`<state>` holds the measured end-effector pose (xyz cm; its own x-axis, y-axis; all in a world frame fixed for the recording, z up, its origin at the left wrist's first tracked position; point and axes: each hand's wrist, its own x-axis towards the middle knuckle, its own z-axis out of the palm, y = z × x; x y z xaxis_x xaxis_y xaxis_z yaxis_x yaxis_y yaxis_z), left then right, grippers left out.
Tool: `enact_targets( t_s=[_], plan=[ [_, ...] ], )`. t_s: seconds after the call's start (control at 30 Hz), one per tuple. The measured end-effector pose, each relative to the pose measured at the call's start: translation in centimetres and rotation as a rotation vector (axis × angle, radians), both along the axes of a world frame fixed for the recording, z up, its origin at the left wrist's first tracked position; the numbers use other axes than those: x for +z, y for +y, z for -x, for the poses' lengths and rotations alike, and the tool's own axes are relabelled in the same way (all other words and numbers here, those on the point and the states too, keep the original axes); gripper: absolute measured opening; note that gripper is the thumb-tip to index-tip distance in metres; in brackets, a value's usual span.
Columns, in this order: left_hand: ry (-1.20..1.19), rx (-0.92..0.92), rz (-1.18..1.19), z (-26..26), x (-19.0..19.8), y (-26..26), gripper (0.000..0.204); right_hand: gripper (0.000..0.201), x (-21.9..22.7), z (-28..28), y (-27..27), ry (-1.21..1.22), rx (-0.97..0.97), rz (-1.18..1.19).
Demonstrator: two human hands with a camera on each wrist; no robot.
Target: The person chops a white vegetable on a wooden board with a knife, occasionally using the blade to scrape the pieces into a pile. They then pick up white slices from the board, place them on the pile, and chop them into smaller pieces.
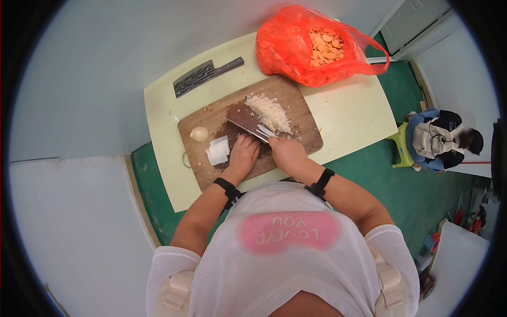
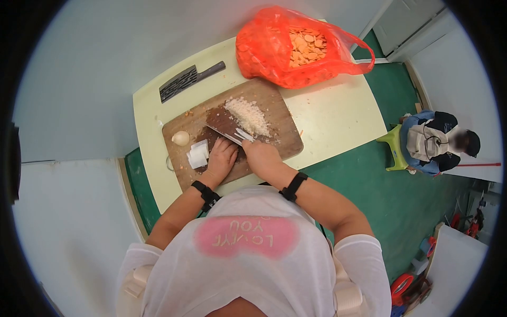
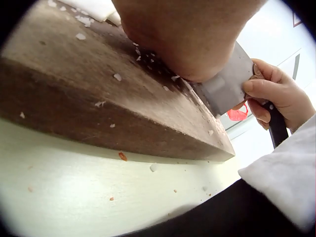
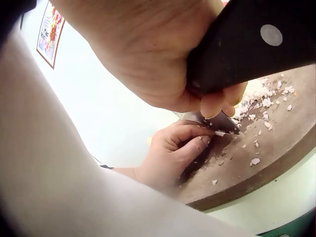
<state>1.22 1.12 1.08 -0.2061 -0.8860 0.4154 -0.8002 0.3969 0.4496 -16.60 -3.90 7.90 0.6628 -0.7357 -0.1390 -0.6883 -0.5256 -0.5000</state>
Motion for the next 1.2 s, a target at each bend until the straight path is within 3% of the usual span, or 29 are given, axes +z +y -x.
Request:
enact_targets(
  t_s=[0.27, 0.57, 0.63, 0.83, 0.93, 1.03, 1.2],
  plan=[
    [-0.034, 0.013, -0.091, 0.0, 0.3, 0.3, 0.022, 0.01, -1.1, -0.5, -1.3, -0.033, -0.047, 0.014],
    [-0.064, 0.028, -0.103, 0.7, 1.6, -0.6, 0.031, 0.017, 2.4, 3.7, -2.7, -0.165, -0.295, -0.03],
    [-0.057, 0.059, -0.142, 0.7, 2.5, -1.2, 0.033, 0.018, 2.3, 4.6, -2.9, -0.345, -0.344, -0.042],
    [-0.233, -0.233, -0.062, 0.4, 4.0, -4.9, 0.03, 0.022, 3.8, 6.2, -2.8, -0.447, -0.457, -0.186],
    [-0.379, -0.287, -0.245, 0.2, 3.5, -5.8, 0.03, 0.019, 3.0, 6.4, -2.7, -0.574, -0.527, -0.311],
    [-0.464, -0.268, -0.275, 0.6, 2.6, -6.2, 0.022, 0.02, 2.5, 6.7, -2.7, -0.538, -0.517, -0.322],
    [-0.375, 0.027, -0.249, 1.9, 1.6, -4.4, 0.018, 0.021, 2.1, 6.7, -2.5, -0.569, -0.477, -0.272]
  ],
)
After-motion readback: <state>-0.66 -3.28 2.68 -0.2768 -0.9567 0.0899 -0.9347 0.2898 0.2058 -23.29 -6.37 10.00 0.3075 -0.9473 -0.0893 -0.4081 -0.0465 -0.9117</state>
